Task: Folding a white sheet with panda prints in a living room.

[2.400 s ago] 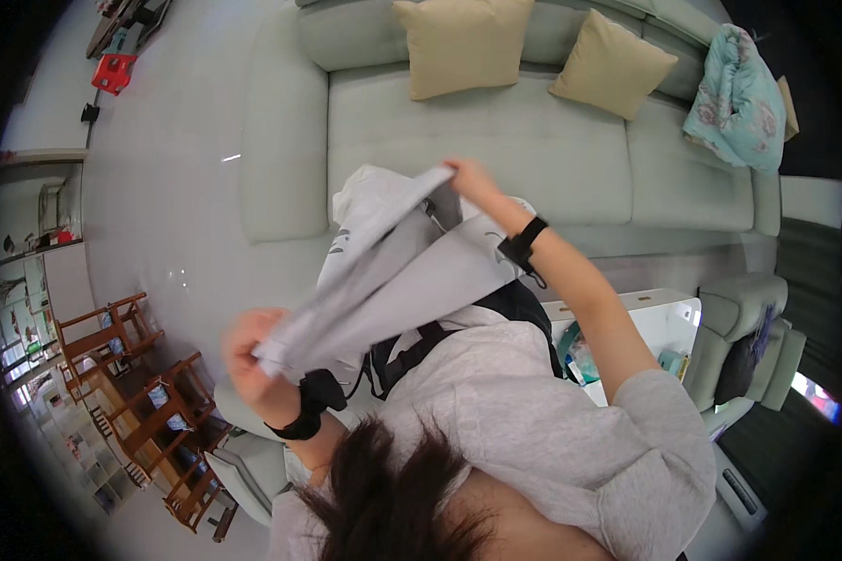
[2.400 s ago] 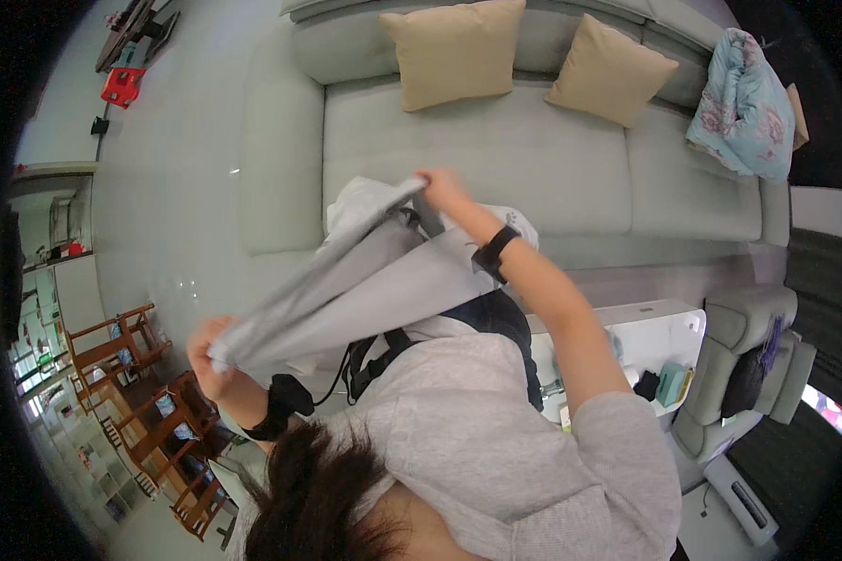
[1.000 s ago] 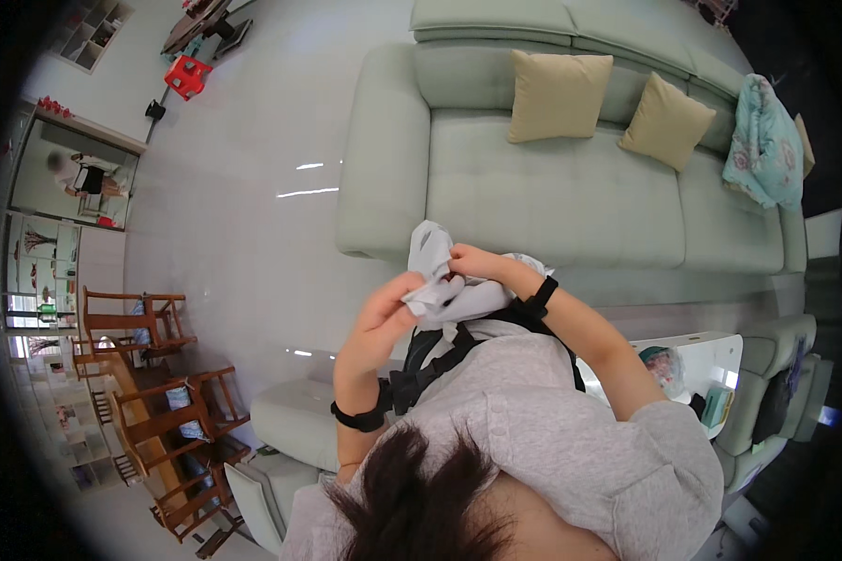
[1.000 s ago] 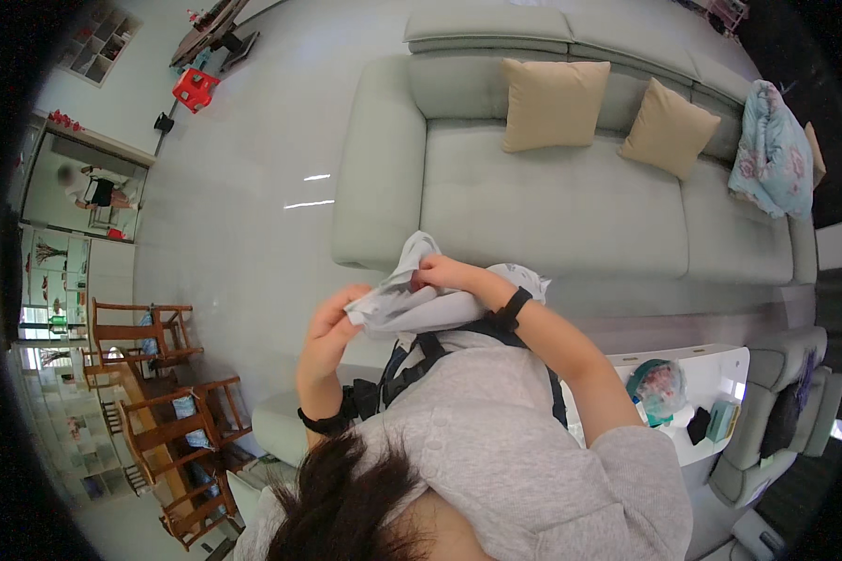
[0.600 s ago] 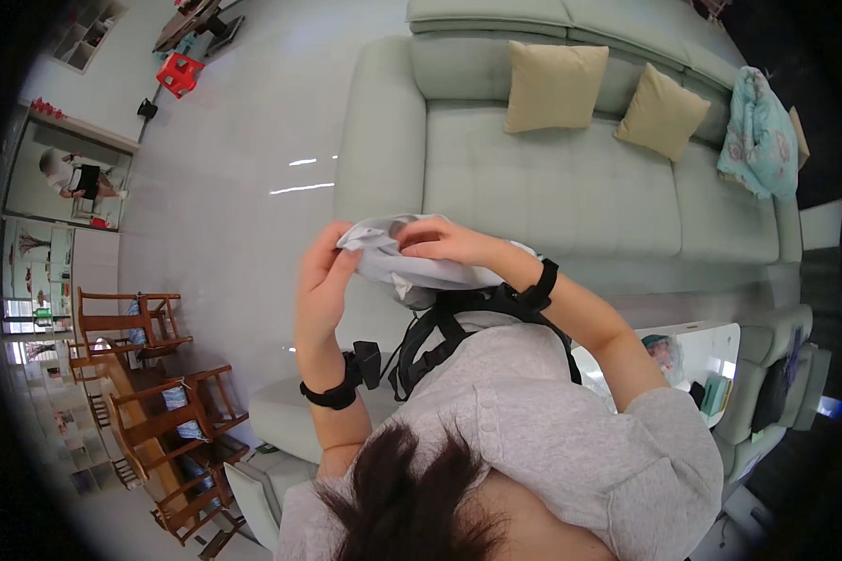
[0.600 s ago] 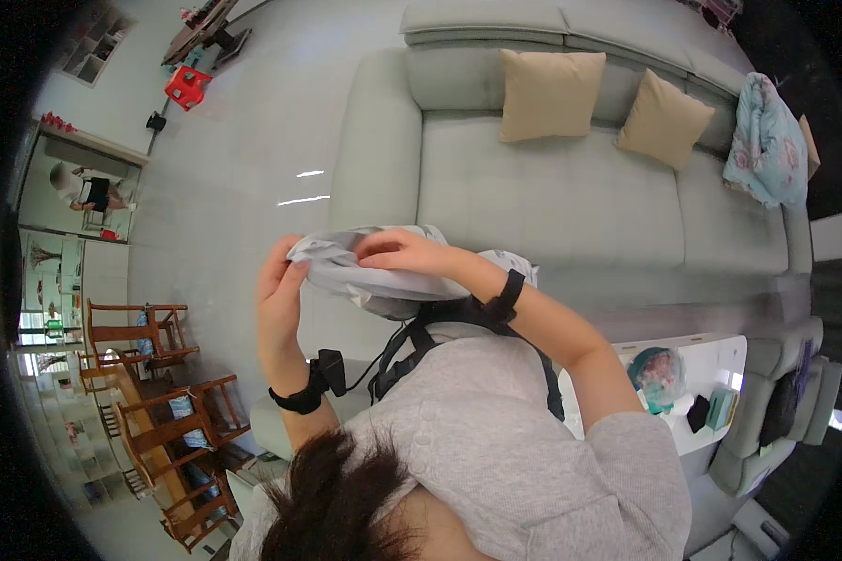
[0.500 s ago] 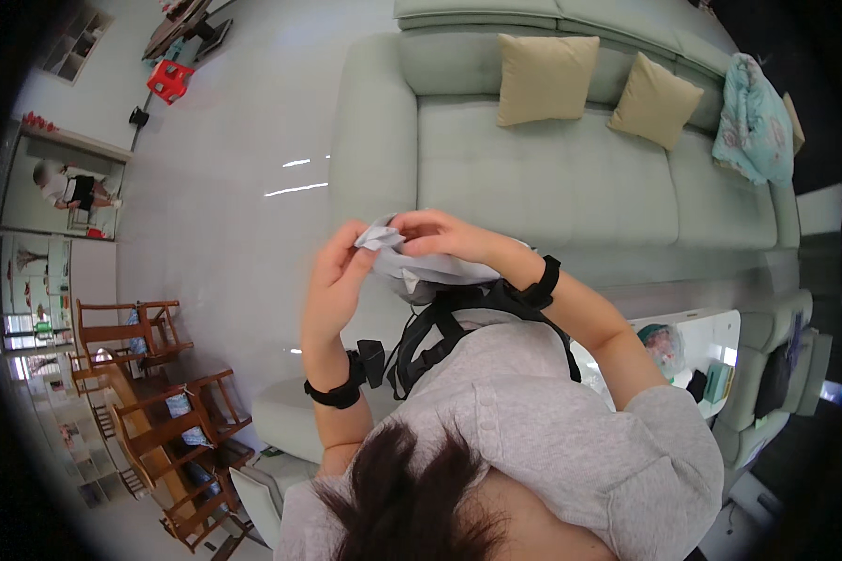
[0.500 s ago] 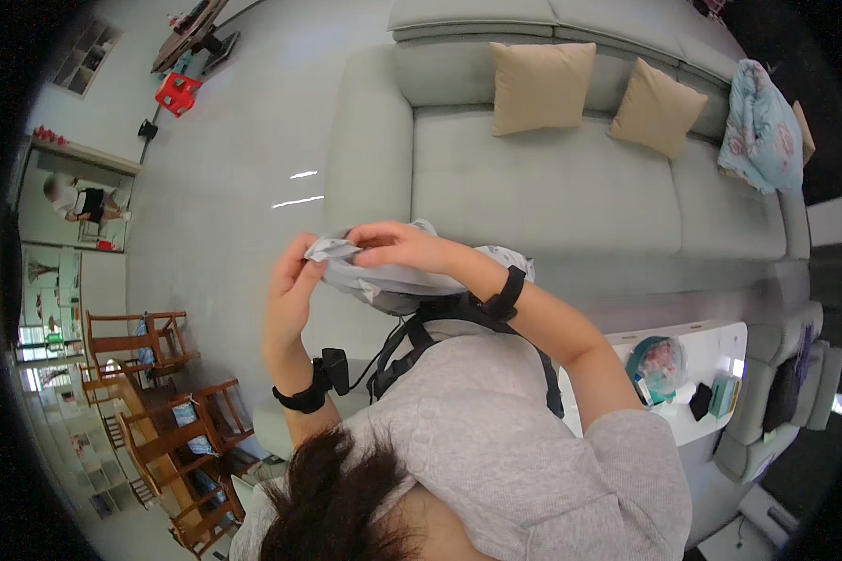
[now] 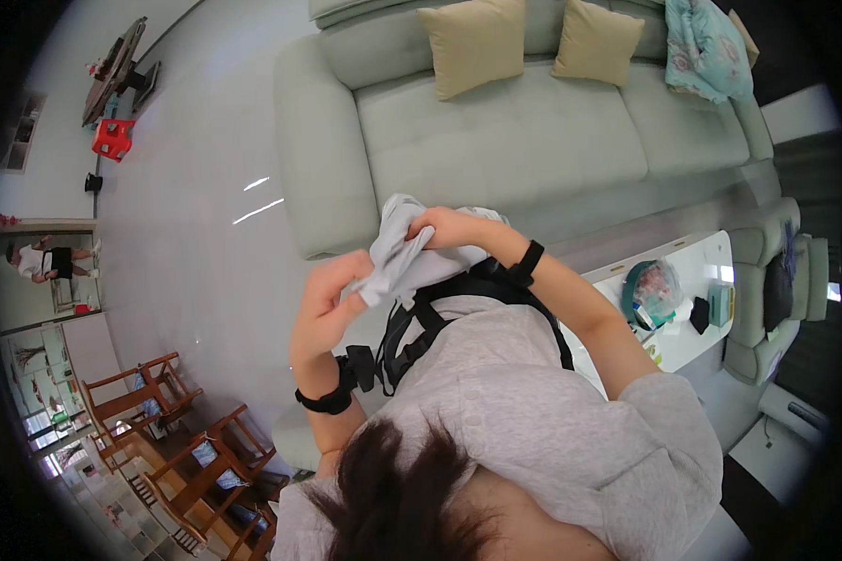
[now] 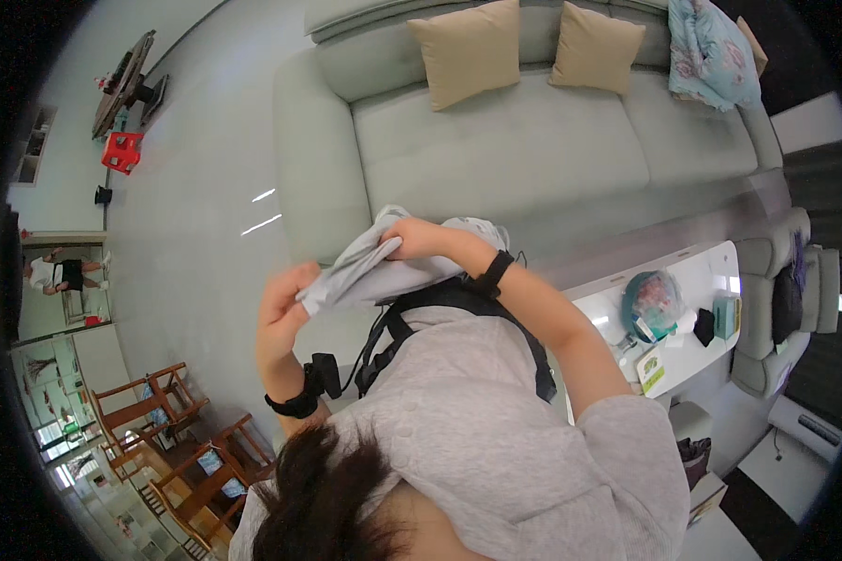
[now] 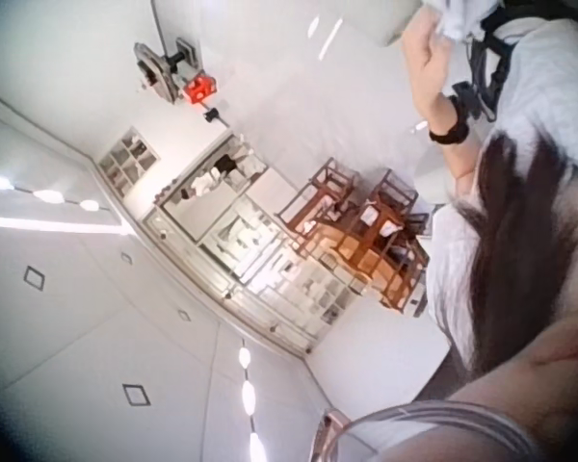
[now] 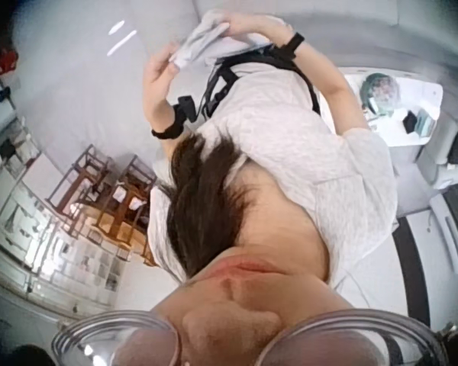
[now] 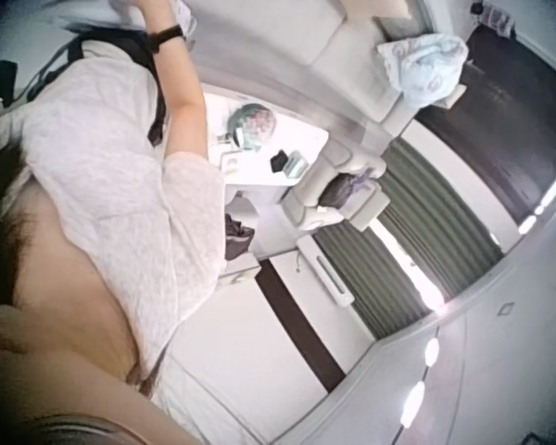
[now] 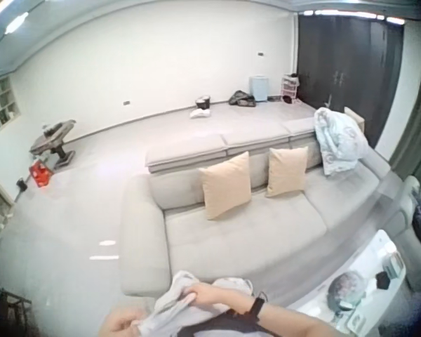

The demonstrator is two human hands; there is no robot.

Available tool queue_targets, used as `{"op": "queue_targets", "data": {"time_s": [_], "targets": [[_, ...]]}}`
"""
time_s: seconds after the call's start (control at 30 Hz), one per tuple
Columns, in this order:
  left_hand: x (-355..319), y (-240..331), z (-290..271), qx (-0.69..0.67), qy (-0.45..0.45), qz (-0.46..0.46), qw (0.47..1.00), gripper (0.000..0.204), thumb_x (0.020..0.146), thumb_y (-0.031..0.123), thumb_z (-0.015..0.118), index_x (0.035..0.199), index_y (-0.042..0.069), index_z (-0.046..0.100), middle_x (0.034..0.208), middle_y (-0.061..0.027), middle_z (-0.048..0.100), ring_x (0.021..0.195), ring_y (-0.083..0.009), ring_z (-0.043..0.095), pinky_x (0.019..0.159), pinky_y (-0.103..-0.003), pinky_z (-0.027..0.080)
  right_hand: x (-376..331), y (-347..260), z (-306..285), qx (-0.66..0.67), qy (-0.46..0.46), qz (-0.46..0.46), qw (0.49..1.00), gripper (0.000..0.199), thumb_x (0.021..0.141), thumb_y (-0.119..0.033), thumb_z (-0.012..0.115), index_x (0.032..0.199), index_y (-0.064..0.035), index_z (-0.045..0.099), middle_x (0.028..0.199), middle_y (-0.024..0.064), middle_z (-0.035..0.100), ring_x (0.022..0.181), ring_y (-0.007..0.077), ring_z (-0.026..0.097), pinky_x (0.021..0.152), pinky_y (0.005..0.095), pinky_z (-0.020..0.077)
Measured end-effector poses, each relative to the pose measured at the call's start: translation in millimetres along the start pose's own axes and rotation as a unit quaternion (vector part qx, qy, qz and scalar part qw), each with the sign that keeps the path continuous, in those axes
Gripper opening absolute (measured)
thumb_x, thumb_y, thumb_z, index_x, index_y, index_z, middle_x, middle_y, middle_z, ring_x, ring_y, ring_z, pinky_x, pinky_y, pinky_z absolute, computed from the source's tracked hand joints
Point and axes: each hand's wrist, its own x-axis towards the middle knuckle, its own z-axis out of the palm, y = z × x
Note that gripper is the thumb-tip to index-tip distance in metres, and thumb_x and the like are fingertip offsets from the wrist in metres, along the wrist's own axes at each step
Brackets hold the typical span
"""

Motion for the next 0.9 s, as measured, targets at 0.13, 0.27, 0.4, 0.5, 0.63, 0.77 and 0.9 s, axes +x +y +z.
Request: {"op": "queue_targets", "data": {"time_s": [0.13, 0.27, 0.4, 0.5, 0.63, 0.77, 0.9], "targets": [[-6.9, 2.0, -9.6, 0.014, -0.126, 0.008, 0.992, 0.013, 0.067, 0.009, 0.048, 0.072, -0.002, 0.043, 0.068, -0.0093, 0.044, 0.062, -0.0218, 0.043, 0.058, -0.027, 0.035, -5.7, 3.0, 6.4, -0.097, 0.007, 0.084, 0.992, 0.026, 0.061, -0.014, 0.057, 0.086, -0.0074, 0.056, 0.082, 0.0143, 0.056, 0.078, 0.0279, 0.053, 0.067, 0.0332, 0.0420], [0.7, 7.8, -6.5, -0.002, -0.212, 0.039, 0.976, 0.016, 0.061, 0.006, 0.049, 0.073, -0.003, 0.043, 0.069, -0.0118, 0.043, 0.062, -0.0283, 0.041, 0.058, -0.031, 0.035, 10.1, 42.8, -1.1, -0.135, 0.151, 0.147, 0.968, 0.053, 0.062, -0.017, 0.056, 0.111, -0.0099, 0.037, 0.084, 0.0151, 0.055, 0.077, 0.0289, 0.052, 0.066, 0.0339, 0.0418], [-3.8, 6.5, -12.3, -0.023, -0.146, 0.022, 0.989, 0.014, 0.061, 0.006, 0.049, 0.070, -0.003, 0.044, 0.067, -0.0102, 0.043, 0.060, -0.0236, 0.040, 0.054, -0.028, 0.032, 13.0, 19.9, -34.0, -0.035, 0.330, 0.120, 0.936, 0.058, 0.064, -0.020, 0.058, 0.115, -0.0080, 0.033, 0.069, 0.0104, 0.052, 0.066, 0.0247, 0.051, 0.061, 0.0318, 0.0405], [3.6, 11.7, -9.4, -0.088, -0.097, 0.032, 0.991, 0.013, 0.062, 0.008, 0.049, 0.069, -0.003, 0.045, 0.066, -0.0079, 0.044, 0.060, -0.0188, 0.040, 0.053, -0.026, 0.030, 10.2, 10.6, -53.6, 0.001, 0.360, 0.071, 0.930, 0.059, 0.064, -0.018, 0.059, 0.116, -0.0114, 0.033, 0.071, 0.0093, 0.053, 0.067, 0.0228, 0.051, 0.061, 0.0309, 0.0405], [26.6, 26.4, 8.3, -0.173, -0.069, 0.034, 0.982, 0.017, 0.066, 0.014, 0.051, 0.070, -0.002, 0.047, 0.067, -0.0044, 0.045, 0.060, -0.0134, 0.039, 0.053, -0.025, 0.029, 9.2, 56.3, -41.7, -0.097, 0.138, -0.102, 0.980, 0.027, 0.062, -0.010, 0.059, 0.089, -0.0109, 0.054, 0.070, 0.0063, 0.055, 0.062, 0.0197, 0.051, 0.060, 0.0288, 0.0402], [40.0, 6.1, 3.8, -0.169, -0.102, 0.045, 0.979, 0.015, 0.063, 0.014, 0.048, 0.063, 0.000, 0.043, 0.061, -0.0053, 0.041, 0.057, -0.0142, 0.034, 0.051, -0.025, 0.025, -4.0, 30.2, -28.8, -0.106, 0.109, 0.052, 0.987, 0.014, 0.060, -0.014, 0.059, 0.073, -0.0096, 0.055, 0.070, 0.0080, 0.056, 0.064, 0.0222, 0.052, 0.060, 0.0305, 0.0403], [43.1, -4.5, 9.1, -0.228, 0.023, 0.040, 0.973, 0.024, 0.069, 0.018, 0.053, 0.079, -0.003, 0.048, 0.080, -0.0075, 0.049, 0.074, -0.0155, 0.044, 0.065, -0.027, 0.035, -34.4, 54.1, -50.6, -0.083, 0.269, 0.107, 0.953, 0.011, 0.063, -0.010, 0.056, 0.072, -0.0075, 0.052, 0.069, 0.0098, 0.055, 0.065, 0.0233, 0.052, 0.057, 0.0313, 0.0404]]}}
